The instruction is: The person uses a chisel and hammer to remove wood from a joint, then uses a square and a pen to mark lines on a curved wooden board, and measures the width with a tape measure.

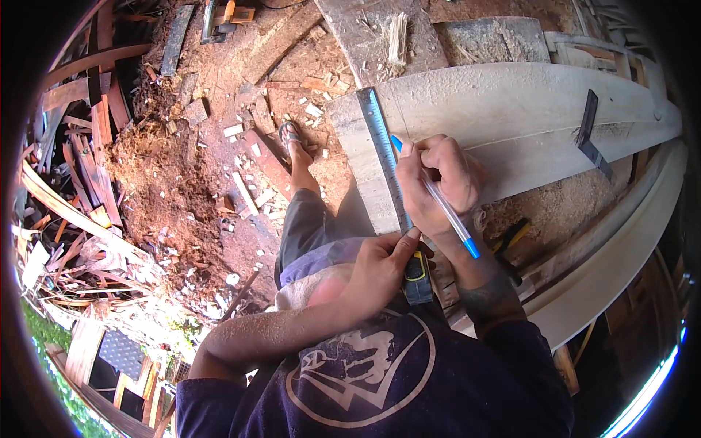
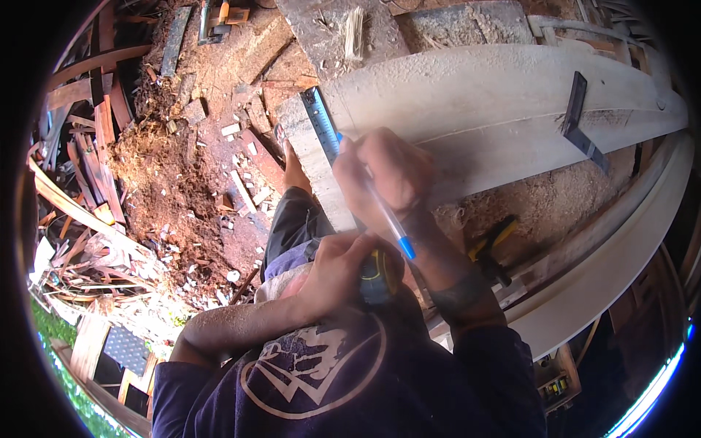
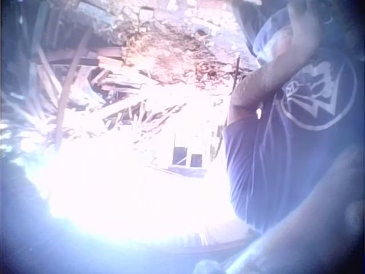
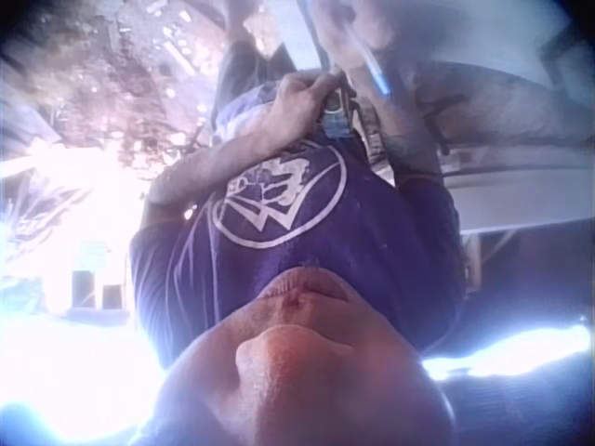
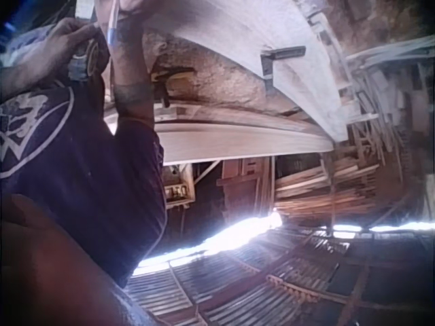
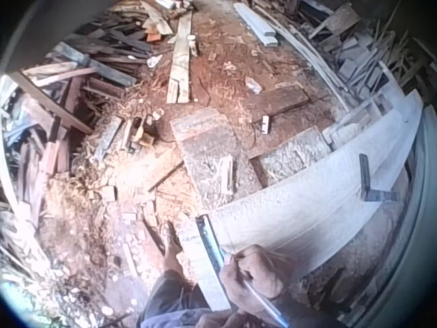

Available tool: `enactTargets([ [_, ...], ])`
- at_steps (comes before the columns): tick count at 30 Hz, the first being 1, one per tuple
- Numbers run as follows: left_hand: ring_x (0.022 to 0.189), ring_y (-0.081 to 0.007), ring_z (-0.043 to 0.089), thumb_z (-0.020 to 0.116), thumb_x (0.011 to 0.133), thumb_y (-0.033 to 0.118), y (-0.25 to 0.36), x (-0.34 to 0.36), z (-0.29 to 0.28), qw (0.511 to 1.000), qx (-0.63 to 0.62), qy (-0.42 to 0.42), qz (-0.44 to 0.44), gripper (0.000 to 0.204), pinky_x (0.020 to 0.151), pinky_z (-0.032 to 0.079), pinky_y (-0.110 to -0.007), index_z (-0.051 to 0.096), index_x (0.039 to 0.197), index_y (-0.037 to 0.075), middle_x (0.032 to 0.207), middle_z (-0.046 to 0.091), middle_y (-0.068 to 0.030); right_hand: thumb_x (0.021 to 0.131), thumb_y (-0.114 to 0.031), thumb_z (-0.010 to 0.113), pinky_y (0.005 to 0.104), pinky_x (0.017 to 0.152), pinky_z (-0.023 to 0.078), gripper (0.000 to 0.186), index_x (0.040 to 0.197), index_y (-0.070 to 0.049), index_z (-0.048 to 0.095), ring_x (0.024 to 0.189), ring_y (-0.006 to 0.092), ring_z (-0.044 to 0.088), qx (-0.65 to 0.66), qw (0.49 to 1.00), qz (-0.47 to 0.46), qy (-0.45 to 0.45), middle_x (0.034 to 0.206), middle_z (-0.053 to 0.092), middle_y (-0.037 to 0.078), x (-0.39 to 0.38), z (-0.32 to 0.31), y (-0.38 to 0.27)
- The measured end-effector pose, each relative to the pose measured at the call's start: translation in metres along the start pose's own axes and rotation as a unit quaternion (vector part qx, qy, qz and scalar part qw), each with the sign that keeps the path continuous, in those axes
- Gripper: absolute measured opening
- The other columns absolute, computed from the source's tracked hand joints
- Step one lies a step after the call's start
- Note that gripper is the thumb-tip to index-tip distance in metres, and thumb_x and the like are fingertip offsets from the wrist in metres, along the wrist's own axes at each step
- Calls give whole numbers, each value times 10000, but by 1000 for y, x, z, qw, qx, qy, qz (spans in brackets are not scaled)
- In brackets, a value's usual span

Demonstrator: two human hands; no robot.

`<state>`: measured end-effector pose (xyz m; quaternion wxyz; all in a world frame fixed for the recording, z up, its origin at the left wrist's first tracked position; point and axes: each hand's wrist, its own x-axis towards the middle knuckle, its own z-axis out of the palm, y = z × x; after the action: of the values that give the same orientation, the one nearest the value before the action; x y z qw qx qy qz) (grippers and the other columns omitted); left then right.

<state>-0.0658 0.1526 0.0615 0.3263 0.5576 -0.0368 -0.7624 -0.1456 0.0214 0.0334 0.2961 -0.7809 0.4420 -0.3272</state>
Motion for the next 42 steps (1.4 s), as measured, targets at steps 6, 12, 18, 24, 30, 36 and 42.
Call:
enactTargets([
  [6,623,-58,514,558,1058,350,3,-1,-2,1000,2,-7,-14,467,542,410,-263,717,904,-62,682,615,-8,823,5,736,385,431,404,327,674,-65,454,443,250,525,10,1000,5,15,567,474,87,5,2,-4],
  [12,595,-57,484,565,1056,335,-1,-1,1,1000,6,6,22,453,523,392,-272,713,890,-60,664,595,3,870,-50,750,356,449,410,309,751,-70,466,458,198,517,1,1000,-14,-2,655,614,73,0,1,2],
  [18,600,-54,453,573,1054,329,-16,3,-2,998,31,17,54,439,522,372,-281,712,893,-55,651,570,7,874,-52,743,365,458,423,302,750,-70,468,468,213,534,-2,1000,0,-7,660,620,79,1,1,-1],
  [24,637,-49,483,561,1060,326,-6,-2,-2,998,45,1,52,439,559,403,-263,714,914,-59,695,600,6,945,23,603,265,509,350,242,819,-45,409,555,81,400,99,991,74,40,726,567,66,-3,-11,-8],
  [30,738,-72,567,535,1066,320,39,-30,14,993,90,-78,21,409,662,466,-270,710,1054,-49,850,691,-45,1087,-235,411,236,547,327,288,1005,6,545,588,65,376,283,923,185,185,756,469,7,1,-75,3],
  [36,765,-145,629,553,1033,253,51,-14,26,860,421,-273,91,349,712,500,-333,663,1219,-21,834,694,-93,1034,-248,590,228,478,210,265,1003,10,641,517,16,297,380,852,346,99,623,374,-72,-36,-179,-16],
  [42,835,-218,657,666,942,293,50,1,119,784,512,-350,6,501,742,508,-370,593,1330,-16,979,698,-195,964,-196,685,234,489,266,192,897,-18,660,538,16,370,245,837,362,329,629,448,-71,-123,-240,-12],
])
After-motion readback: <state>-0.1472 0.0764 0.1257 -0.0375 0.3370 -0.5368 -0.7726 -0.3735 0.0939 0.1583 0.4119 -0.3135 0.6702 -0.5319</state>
